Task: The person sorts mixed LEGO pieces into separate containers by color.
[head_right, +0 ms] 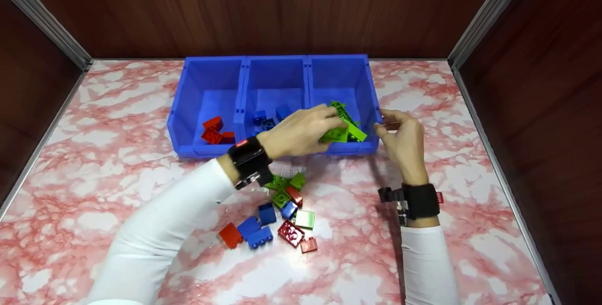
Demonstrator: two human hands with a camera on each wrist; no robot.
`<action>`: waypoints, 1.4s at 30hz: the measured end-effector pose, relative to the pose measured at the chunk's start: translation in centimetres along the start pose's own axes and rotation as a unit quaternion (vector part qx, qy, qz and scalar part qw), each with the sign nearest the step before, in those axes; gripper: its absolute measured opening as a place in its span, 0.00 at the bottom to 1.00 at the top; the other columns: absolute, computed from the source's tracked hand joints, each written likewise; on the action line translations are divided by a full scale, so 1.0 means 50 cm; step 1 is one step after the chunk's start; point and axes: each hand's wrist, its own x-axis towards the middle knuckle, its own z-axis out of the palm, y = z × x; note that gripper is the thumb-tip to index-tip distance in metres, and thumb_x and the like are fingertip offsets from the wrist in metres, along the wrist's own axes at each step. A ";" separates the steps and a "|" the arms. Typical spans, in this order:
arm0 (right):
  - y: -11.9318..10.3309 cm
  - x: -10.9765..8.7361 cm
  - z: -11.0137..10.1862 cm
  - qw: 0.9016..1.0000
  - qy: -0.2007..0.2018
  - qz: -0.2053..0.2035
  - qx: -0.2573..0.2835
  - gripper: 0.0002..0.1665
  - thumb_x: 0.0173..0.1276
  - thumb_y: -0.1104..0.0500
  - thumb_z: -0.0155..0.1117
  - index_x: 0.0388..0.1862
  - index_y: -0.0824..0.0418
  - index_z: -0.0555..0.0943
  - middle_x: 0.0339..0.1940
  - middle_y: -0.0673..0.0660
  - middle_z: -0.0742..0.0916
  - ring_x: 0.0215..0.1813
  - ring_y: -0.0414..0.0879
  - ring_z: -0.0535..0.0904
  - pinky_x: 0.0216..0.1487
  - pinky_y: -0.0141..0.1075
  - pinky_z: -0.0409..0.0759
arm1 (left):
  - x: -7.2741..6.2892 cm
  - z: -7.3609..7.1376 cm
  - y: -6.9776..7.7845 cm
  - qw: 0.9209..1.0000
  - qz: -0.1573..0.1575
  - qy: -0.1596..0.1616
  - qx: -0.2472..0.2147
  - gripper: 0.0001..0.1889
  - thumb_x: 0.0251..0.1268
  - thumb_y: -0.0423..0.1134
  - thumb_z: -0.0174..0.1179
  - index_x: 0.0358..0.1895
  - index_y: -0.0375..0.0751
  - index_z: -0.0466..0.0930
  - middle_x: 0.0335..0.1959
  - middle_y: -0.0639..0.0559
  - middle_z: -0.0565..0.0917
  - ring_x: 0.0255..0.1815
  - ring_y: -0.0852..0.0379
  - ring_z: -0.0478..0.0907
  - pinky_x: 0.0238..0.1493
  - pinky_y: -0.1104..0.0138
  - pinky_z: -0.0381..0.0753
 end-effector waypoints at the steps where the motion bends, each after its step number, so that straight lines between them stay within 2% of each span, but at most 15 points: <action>1: -0.001 0.000 0.000 1.000 -0.001 0.000 0.001 0.21 0.66 0.62 0.73 0.57 0.66 0.88 0.32 0.29 0.84 0.35 0.24 0.81 0.37 0.15 0.79 | 0.009 -0.002 0.001 1.000 -0.007 -0.006 0.000 0.24 0.74 0.40 0.64 0.71 0.48 0.76 0.72 0.46 0.77 0.73 0.49 0.75 0.71 0.63 0.82; 4: -0.002 -0.001 0.000 1.000 -0.003 0.001 0.001 0.21 0.66 0.62 0.73 0.58 0.66 0.88 0.32 0.30 0.84 0.35 0.24 0.81 0.37 0.15 0.80 | 0.030 -0.009 0.005 0.999 -0.027 -0.022 -0.002 0.25 0.77 0.37 0.60 0.74 0.50 0.74 0.81 0.43 0.68 0.84 0.43 0.64 0.84 0.55 0.68; 6: -0.003 -0.001 0.000 1.000 -0.004 0.001 0.001 0.21 0.66 0.63 0.73 0.57 0.66 0.88 0.32 0.31 0.84 0.35 0.24 0.81 0.37 0.15 0.80 | 0.042 -0.009 0.008 0.999 -0.038 -0.034 -0.001 0.24 0.81 0.36 0.54 0.76 0.52 0.73 0.84 0.43 0.63 0.87 0.42 0.58 0.88 0.52 0.61; 7: -0.003 -0.001 0.000 1.000 -0.003 0.001 0.001 0.20 0.66 0.63 0.73 0.57 0.66 0.88 0.32 0.32 0.84 0.35 0.24 0.81 0.38 0.15 0.80 | 0.047 -0.008 0.010 0.998 -0.042 -0.039 0.003 0.24 0.82 0.35 0.52 0.76 0.53 0.72 0.85 0.44 0.62 0.87 0.42 0.57 0.88 0.50 0.61; 11: -0.003 -0.001 0.001 1.000 -0.003 0.000 -0.002 0.20 0.66 0.63 0.73 0.57 0.66 0.88 0.32 0.31 0.84 0.35 0.24 0.81 0.38 0.15 0.80 | 0.064 0.005 0.013 0.998 -0.036 -0.036 0.034 0.23 0.85 0.34 0.47 0.75 0.52 0.74 0.84 0.46 0.66 0.86 0.43 0.60 0.86 0.51 0.64; 14: -0.002 -0.001 0.001 1.000 0.000 -0.001 -0.001 0.20 0.66 0.63 0.73 0.57 0.66 0.88 0.31 0.31 0.84 0.35 0.23 0.81 0.38 0.15 0.80 | 0.073 0.020 0.015 0.998 -0.027 -0.023 0.059 0.22 0.84 0.33 0.48 0.74 0.49 0.76 0.82 0.45 0.69 0.84 0.43 0.64 0.86 0.53 0.65; 17: -0.002 -0.001 0.002 1.000 0.002 -0.004 -0.007 0.20 0.66 0.62 0.73 0.57 0.66 0.88 0.32 0.36 0.87 0.35 0.23 0.81 0.37 0.15 0.79 | 0.079 0.034 0.017 0.997 -0.028 -0.024 0.071 0.22 0.84 0.33 0.49 0.74 0.48 0.75 0.82 0.44 0.68 0.85 0.43 0.63 0.86 0.52 0.64; 21: -0.003 0.001 0.001 1.000 0.006 -0.012 -0.007 0.19 0.65 0.63 0.74 0.55 0.66 0.89 0.31 0.33 0.85 0.34 0.21 0.80 0.37 0.14 0.78 | 0.085 0.048 0.019 0.996 -0.031 -0.021 0.083 0.18 0.83 0.33 0.49 0.68 0.46 0.80 0.82 0.42 0.68 0.85 0.42 0.63 0.85 0.50 0.66; 24: -0.002 0.001 0.002 1.000 0.011 -0.017 0.000 0.19 0.65 0.64 0.74 0.55 0.66 0.89 0.30 0.28 0.83 0.34 0.21 0.81 0.37 0.14 0.79 | 0.091 0.053 0.019 0.995 -0.027 -0.016 0.093 0.17 0.82 0.33 0.49 0.64 0.46 0.81 0.81 0.43 0.70 0.84 0.42 0.65 0.84 0.50 0.68; 30: 0.002 -0.001 0.004 1.000 0.010 -0.015 0.002 0.19 0.65 0.65 0.74 0.55 0.67 0.89 0.33 0.36 0.86 0.34 0.22 0.81 0.37 0.14 0.80 | 0.099 0.053 0.025 0.994 -0.027 -0.028 0.103 0.18 0.83 0.34 0.49 0.68 0.47 0.79 0.81 0.46 0.69 0.85 0.44 0.64 0.85 0.51 0.66; 34: -0.001 -0.001 0.004 1.000 0.009 -0.016 0.002 0.19 0.65 0.65 0.73 0.55 0.67 0.89 0.34 0.41 0.88 0.34 0.23 0.82 0.37 0.15 0.81 | 0.103 0.054 0.030 0.993 -0.024 -0.019 0.114 0.16 0.83 0.35 0.50 0.65 0.47 0.81 0.79 0.46 0.72 0.83 0.44 0.66 0.83 0.51 0.70; 40: -0.003 -0.002 0.001 1.000 0.003 -0.014 0.002 0.20 0.66 0.64 0.73 0.56 0.67 0.88 0.33 0.35 0.86 0.35 0.23 0.82 0.37 0.15 0.81 | 0.105 0.063 0.032 0.991 -0.008 -0.017 0.130 0.15 0.81 0.34 0.53 0.62 0.46 0.82 0.73 0.47 0.78 0.78 0.46 0.73 0.79 0.55 0.76; 42: -0.003 -0.003 0.001 1.000 0.003 -0.015 0.000 0.20 0.66 0.63 0.73 0.56 0.67 0.88 0.34 0.36 0.86 0.35 0.23 0.82 0.37 0.15 0.81 | 0.105 0.065 0.031 0.991 -0.008 -0.018 0.131 0.15 0.81 0.35 0.53 0.63 0.46 0.82 0.73 0.46 0.78 0.77 0.46 0.74 0.78 0.55 0.77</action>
